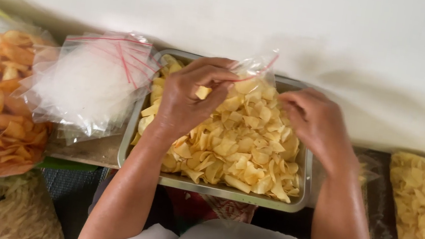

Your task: Packaging small portions of chips into plastic zip-lock bags from a metal tray.

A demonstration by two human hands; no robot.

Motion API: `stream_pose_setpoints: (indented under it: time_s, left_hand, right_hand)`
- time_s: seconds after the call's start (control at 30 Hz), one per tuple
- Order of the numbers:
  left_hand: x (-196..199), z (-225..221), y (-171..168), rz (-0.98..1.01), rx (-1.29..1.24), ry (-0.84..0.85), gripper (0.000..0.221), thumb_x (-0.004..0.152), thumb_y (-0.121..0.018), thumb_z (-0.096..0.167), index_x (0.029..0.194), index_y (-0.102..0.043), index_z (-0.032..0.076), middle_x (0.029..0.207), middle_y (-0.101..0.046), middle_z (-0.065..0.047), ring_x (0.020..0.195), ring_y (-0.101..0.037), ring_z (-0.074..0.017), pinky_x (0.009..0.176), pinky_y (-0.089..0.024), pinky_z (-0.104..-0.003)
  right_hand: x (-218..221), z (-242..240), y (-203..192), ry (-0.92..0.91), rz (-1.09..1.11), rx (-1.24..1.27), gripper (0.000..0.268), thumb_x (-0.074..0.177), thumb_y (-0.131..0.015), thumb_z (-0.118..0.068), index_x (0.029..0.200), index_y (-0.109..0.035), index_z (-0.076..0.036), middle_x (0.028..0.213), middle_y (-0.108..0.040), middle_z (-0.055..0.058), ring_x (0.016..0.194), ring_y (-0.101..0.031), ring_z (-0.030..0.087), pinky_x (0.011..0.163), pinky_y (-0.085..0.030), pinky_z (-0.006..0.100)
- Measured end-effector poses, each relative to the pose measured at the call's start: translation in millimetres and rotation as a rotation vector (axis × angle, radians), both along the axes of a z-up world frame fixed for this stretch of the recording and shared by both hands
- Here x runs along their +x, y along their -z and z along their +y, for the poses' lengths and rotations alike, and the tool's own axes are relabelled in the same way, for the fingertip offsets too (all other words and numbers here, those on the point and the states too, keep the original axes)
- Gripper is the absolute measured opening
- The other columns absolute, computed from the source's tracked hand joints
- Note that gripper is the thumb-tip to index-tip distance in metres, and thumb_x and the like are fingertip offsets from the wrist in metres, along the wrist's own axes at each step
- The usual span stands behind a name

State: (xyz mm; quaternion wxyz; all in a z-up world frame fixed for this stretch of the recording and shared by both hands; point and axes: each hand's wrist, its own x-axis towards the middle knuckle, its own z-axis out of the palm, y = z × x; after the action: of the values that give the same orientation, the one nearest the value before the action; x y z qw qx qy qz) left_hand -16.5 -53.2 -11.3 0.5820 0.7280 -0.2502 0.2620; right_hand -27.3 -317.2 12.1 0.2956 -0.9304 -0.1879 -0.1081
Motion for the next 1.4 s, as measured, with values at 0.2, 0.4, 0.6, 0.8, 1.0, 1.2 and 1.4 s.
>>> stream_pose_setpoints:
  time_s: [0.2,0.4,0.6,0.8,1.0,1.2,1.4]
  left_hand:
    - [-11.5,0.3,-20.8,0.134,-0.068,0.022,0.018,0.091,-0.073,0.0,0.104,-0.078,0.011,0.109,-0.075,-0.013,0.085,-0.074,-0.019,0.068,-0.063,-0.025]
    - [-8.8,-0.2,-17.8,0.158,-0.07,0.006,0.02,0.091,-0.07,-0.001,0.104,-0.078,0.011,0.107,-0.075,-0.015,0.084,-0.074,-0.0206,0.062,-0.062,-0.027]
    - [-10.6,1.5,-17.8,0.162,-0.079,0.004,0.02,0.093,-0.068,-0.001,0.105,-0.078,0.012,0.106,-0.075,-0.015,0.086,-0.076,-0.0231,0.062,-0.061,-0.028]
    - [-15.3,5.0,-26.1,0.107,-0.015,0.024,0.02,0.097,-0.064,-0.003,0.11,-0.075,0.008,0.111,-0.073,-0.02,0.096,-0.075,-0.0357,0.072,-0.063,-0.038]
    - [-21.2,7.6,-35.4,0.064,0.145,0.041,0.02,0.098,-0.06,-0.006,0.111,-0.073,0.003,0.11,-0.071,-0.024,0.097,-0.073,-0.0385,0.082,-0.063,-0.043]
    - [-30.5,3.0,-43.2,-0.013,0.312,0.048,0.017,0.097,-0.064,-0.003,0.111,-0.073,0.002,0.107,-0.072,-0.025,0.094,-0.074,-0.0388,0.081,-0.064,-0.045]
    - [-26.5,-4.1,-31.6,-0.091,0.44,0.052,0.016,0.097,-0.066,0.0,0.11,-0.072,0.006,0.107,-0.073,-0.018,0.098,-0.075,-0.0353,0.086,-0.063,-0.044]
  right_hand:
    - [-3.2,19.4,-9.5,-0.006,0.245,-0.234,0.022,0.094,-0.071,-0.014,0.112,-0.074,-0.001,0.104,-0.072,0.022,0.087,-0.073,0.035,0.078,-0.061,0.045]
    - [1.9,19.7,5.5,-0.031,0.282,-0.311,0.028,0.091,-0.073,-0.02,0.114,-0.073,-0.005,0.108,-0.072,0.021,0.096,-0.073,0.038,0.08,-0.059,0.049]
    - [-3.2,26.4,-5.4,-0.001,0.409,-0.232,0.032,0.089,-0.074,-0.02,0.118,-0.073,-0.005,0.112,-0.072,0.022,0.099,-0.074,0.037,0.082,-0.06,0.049]
    - [-2.4,23.5,-7.6,-0.054,0.465,-0.153,0.027,0.092,-0.072,-0.017,0.115,-0.075,-0.003,0.111,-0.072,0.022,0.096,-0.075,0.036,0.079,-0.061,0.046]
    - [-5.4,-9.2,-11.3,-0.137,0.35,0.023,0.02,0.095,-0.068,-0.016,0.111,-0.073,-0.006,0.089,-0.072,0.015,0.078,-0.071,0.027,0.071,-0.06,0.04]
    - [-5.0,-0.9,-12.8,-0.191,-0.171,0.251,0.013,0.102,-0.065,-0.008,0.113,-0.068,0.0,0.107,-0.068,0.019,0.091,-0.065,0.028,0.078,-0.056,0.039]
    - [-4.8,18.5,-7.7,-0.123,-0.353,0.069,0.008,0.101,-0.068,-0.003,0.108,-0.072,0.0,0.126,-0.063,0.018,0.112,-0.063,0.032,0.088,-0.057,0.041]
